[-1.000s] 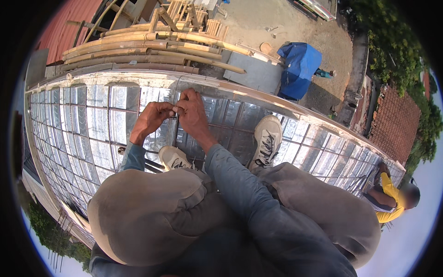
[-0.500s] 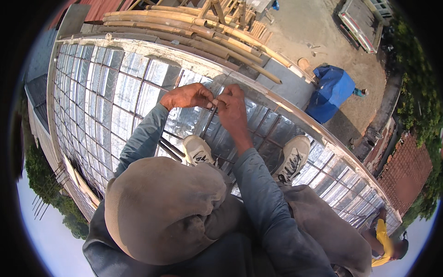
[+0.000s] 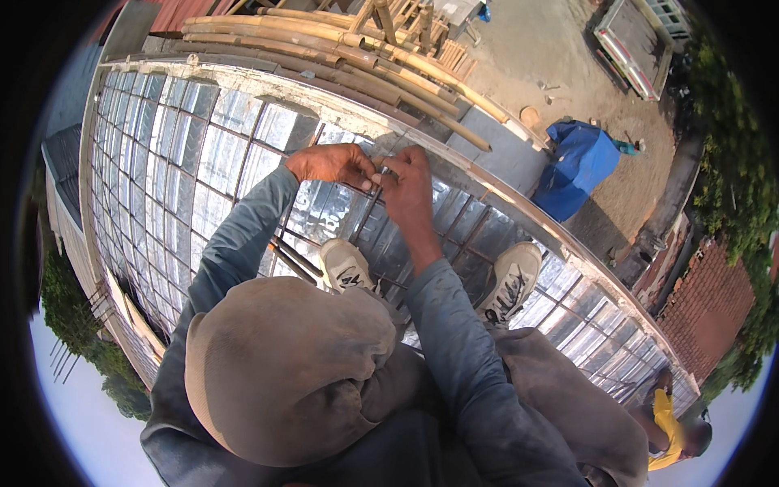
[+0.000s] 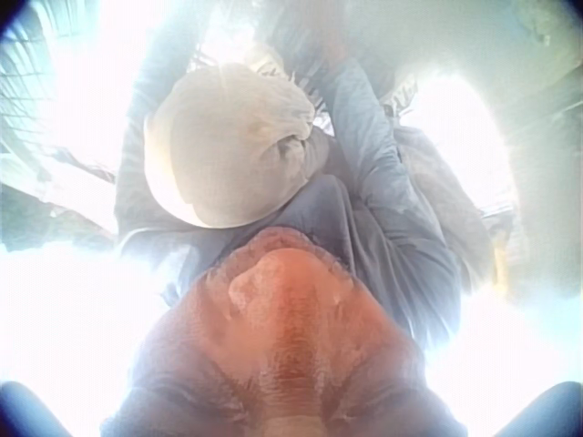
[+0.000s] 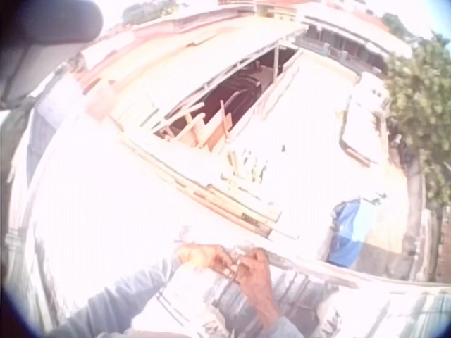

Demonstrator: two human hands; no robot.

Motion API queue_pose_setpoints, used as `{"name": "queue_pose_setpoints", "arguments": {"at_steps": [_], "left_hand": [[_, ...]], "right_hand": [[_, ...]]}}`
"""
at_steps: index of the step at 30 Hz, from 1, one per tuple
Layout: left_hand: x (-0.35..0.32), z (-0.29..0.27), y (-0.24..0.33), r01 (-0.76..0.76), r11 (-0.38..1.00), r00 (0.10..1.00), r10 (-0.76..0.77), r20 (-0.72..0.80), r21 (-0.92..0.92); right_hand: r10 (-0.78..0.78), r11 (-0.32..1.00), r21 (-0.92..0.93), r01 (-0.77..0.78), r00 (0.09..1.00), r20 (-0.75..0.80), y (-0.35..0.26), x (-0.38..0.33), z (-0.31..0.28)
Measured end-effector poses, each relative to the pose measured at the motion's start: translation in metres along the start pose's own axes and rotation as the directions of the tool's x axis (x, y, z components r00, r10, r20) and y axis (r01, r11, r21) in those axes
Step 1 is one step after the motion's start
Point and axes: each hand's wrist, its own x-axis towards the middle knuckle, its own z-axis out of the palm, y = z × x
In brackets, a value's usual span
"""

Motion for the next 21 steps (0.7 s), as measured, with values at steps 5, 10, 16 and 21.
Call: {"name": "queue_pose_setpoints", "arguments": {"at_steps": [5, 10, 16, 21], "left_hand": [[-0.003, 0.001, 0.003, 0.043, 0.996, 0.999, -0.044, -0.008, -0.083], [0.006, 0.003, -0.017, 0.008, 0.985, 1.000, -0.004, 0.020, -0.174], [0.009, 0.005, -0.027, -0.008, 0.980, 1.000, 0.006, -0.012, -0.198], [0.004, 0.010, -0.020, -0.062, 0.966, 0.998, 0.057, -0.028, -0.251]], "right_hand": [[0.038, 0.999, 0.007, -0.039, 0.998, 0.057, -0.002, 0.004, -0.005], [0.073, 0.985, 0.152, -0.080, 0.996, 0.049, -0.005, 0.007, -0.006], [0.165, 0.954, 0.243, -0.176, 0.984, 0.062, -0.008, 0.009, -0.008], [0.194, 0.926, 0.325, -0.192, 0.981, 0.026, -0.007, 0.006, 0.001]]}}
